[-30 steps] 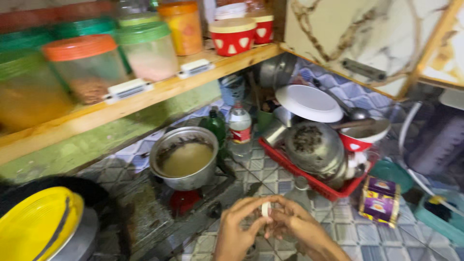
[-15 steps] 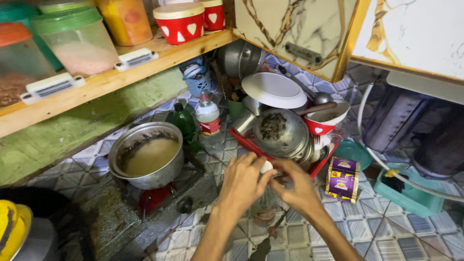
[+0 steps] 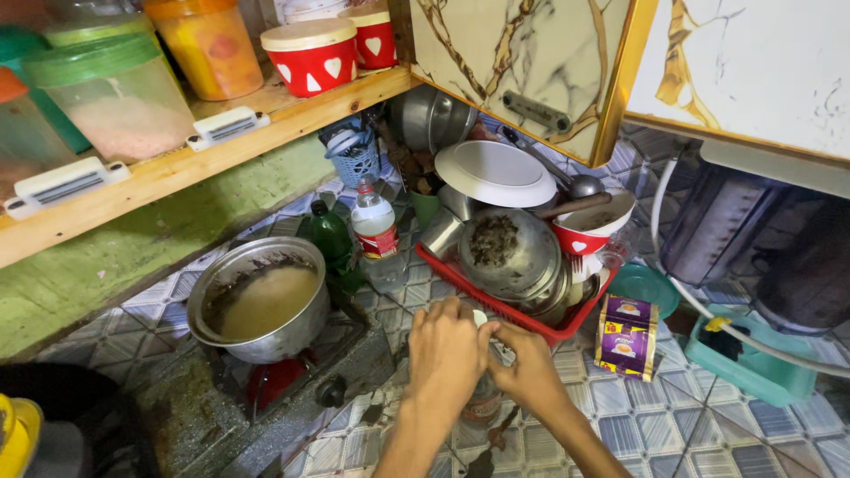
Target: The person fits lids onto plastic containers and squeeze bottles on the kitchen counter, then places the closed containers one by one onto the shelves of an upper wall cabinet. They arrange the containers and bottles on the shelf and close the cabinet doors at the end.
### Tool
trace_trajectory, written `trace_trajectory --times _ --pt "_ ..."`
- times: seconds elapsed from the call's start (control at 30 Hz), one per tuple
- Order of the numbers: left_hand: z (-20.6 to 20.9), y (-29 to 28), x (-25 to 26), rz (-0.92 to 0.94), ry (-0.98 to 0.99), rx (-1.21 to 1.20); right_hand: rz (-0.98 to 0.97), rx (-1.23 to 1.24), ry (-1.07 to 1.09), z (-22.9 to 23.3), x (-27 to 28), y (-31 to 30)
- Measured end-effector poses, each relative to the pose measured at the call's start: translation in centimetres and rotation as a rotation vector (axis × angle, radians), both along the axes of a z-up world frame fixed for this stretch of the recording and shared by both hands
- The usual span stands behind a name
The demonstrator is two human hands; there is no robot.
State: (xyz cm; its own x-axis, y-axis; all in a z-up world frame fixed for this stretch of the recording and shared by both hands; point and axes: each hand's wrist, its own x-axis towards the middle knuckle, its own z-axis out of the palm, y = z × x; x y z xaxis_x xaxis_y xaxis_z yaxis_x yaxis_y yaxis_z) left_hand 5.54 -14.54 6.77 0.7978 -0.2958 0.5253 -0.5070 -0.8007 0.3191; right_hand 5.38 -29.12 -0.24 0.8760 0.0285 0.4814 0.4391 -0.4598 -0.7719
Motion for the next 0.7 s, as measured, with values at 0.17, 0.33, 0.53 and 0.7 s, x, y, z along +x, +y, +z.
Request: trace_trajectory --times 0.17,0.33,0.53,0.7 --pt "-0.2 1.8 0.5 -0.211 0.143 -0.173 0.001 -0.046 0.023 0.7 -0.2 -0.2" --pt "0.3 2.5 0.6 -0.074 0.200 -0.245 0.025 -0.005 0.013 0.8 -0.2 0.0" --pt "-0.1 -0.1 -0.4 0.113 0.145 -0.333 0.011 -0.011 -0.040 -0.8 0.8 -0.3" --pt "-1.9 1.4 1.1 -0.125 -0.036 -0.213 -0.009 -0.042 -0.035 -1.9 1.3 -0.4"
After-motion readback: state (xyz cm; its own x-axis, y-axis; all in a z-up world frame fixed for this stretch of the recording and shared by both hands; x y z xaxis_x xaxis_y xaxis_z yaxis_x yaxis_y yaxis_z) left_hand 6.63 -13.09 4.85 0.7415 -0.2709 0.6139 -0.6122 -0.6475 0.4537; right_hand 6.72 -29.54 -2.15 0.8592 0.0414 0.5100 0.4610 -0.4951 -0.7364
